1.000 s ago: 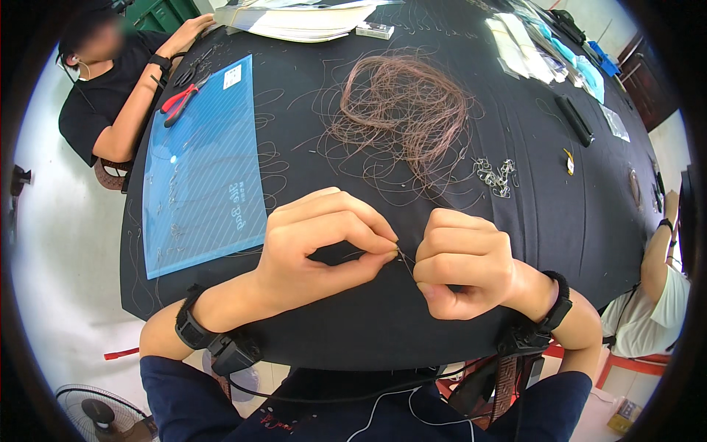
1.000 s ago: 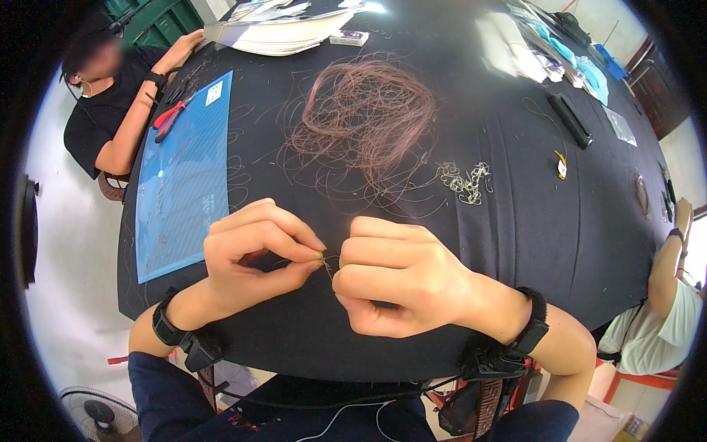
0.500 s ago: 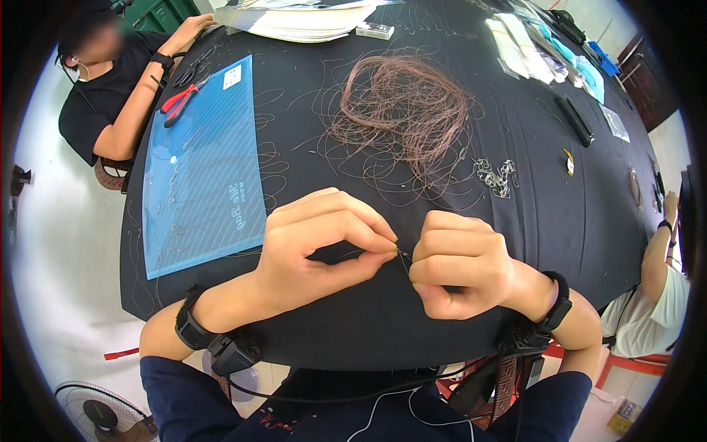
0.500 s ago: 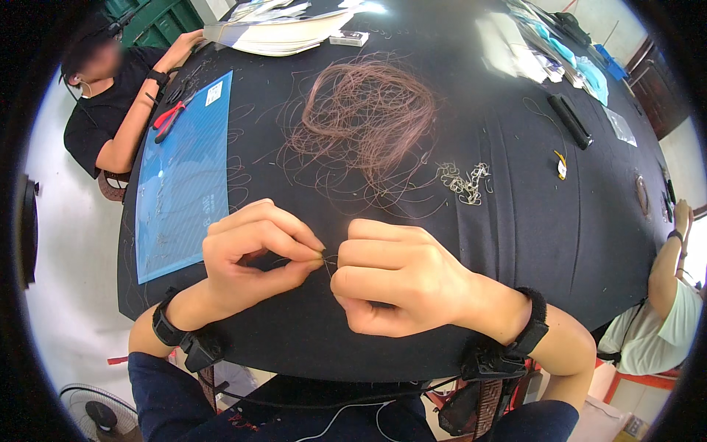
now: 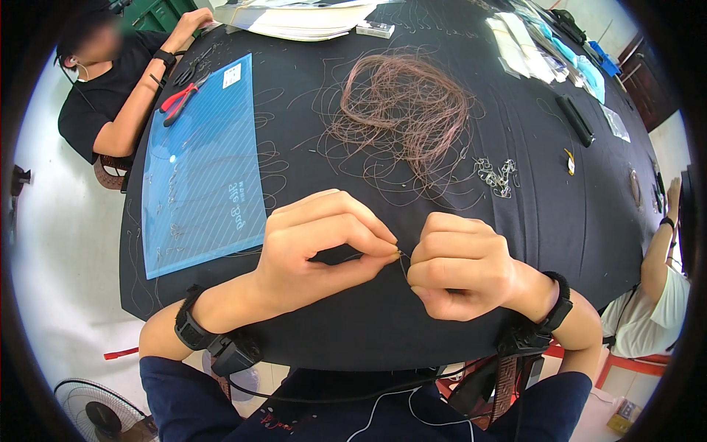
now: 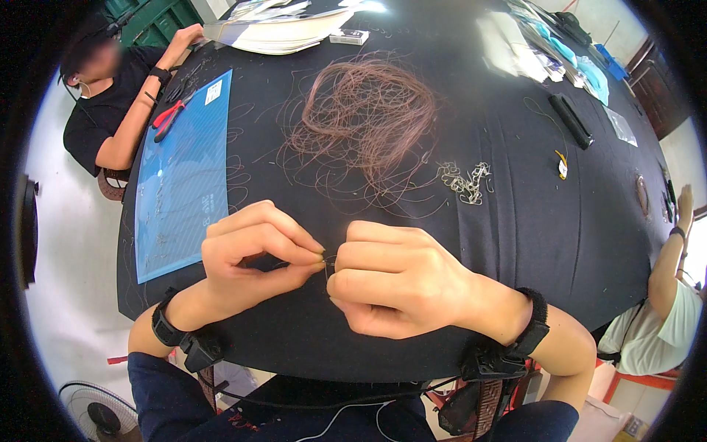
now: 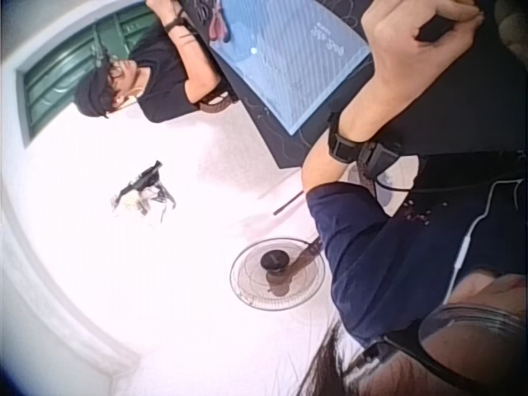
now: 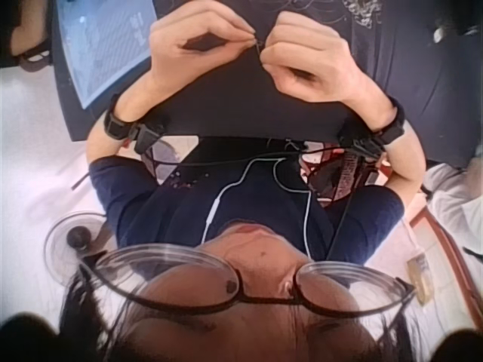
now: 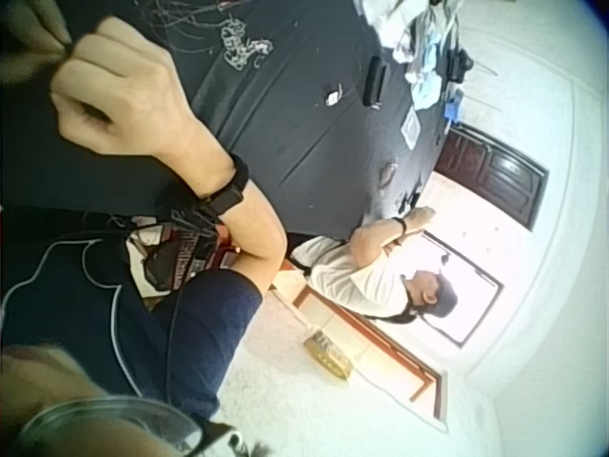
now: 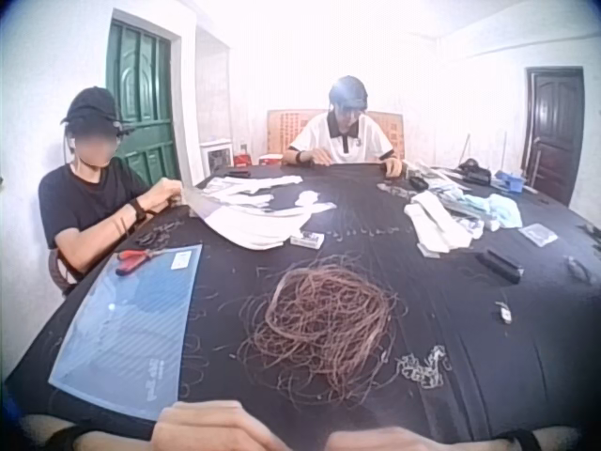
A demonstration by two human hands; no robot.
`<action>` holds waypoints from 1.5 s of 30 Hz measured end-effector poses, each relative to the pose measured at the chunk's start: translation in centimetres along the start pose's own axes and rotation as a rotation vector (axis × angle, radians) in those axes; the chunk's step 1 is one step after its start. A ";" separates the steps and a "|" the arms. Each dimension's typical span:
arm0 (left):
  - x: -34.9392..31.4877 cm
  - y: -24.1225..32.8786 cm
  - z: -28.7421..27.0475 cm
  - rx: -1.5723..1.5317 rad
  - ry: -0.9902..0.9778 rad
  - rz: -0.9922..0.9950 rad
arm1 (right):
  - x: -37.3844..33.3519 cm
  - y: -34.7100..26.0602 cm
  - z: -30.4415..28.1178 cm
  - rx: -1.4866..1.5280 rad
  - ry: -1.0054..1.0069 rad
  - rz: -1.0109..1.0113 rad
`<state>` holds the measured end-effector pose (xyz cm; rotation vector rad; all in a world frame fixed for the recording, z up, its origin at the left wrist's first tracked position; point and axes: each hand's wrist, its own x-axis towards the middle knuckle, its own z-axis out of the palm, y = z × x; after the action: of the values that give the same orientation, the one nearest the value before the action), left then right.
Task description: The recorder is assembling small fishing tackle components including a hook and weight using thin line.
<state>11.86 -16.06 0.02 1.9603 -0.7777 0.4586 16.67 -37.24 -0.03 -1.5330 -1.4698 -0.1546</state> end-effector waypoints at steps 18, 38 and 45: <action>0.3 0.6 0.0 -0.042 -0.059 -0.007 | 0.3 0.0 -0.7 -0.126 0.096 0.215; 0.2 0.2 0.2 -0.039 -0.048 0.016 | 0.2 0.1 -0.4 -0.082 0.077 0.194; 0.2 0.0 0.2 -0.053 -0.085 0.022 | 0.2 0.2 -0.4 -0.123 0.066 0.247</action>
<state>11.96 -16.29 0.07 1.9334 -0.8584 0.3656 17.10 -37.34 0.24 -1.7779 -1.2268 -0.1492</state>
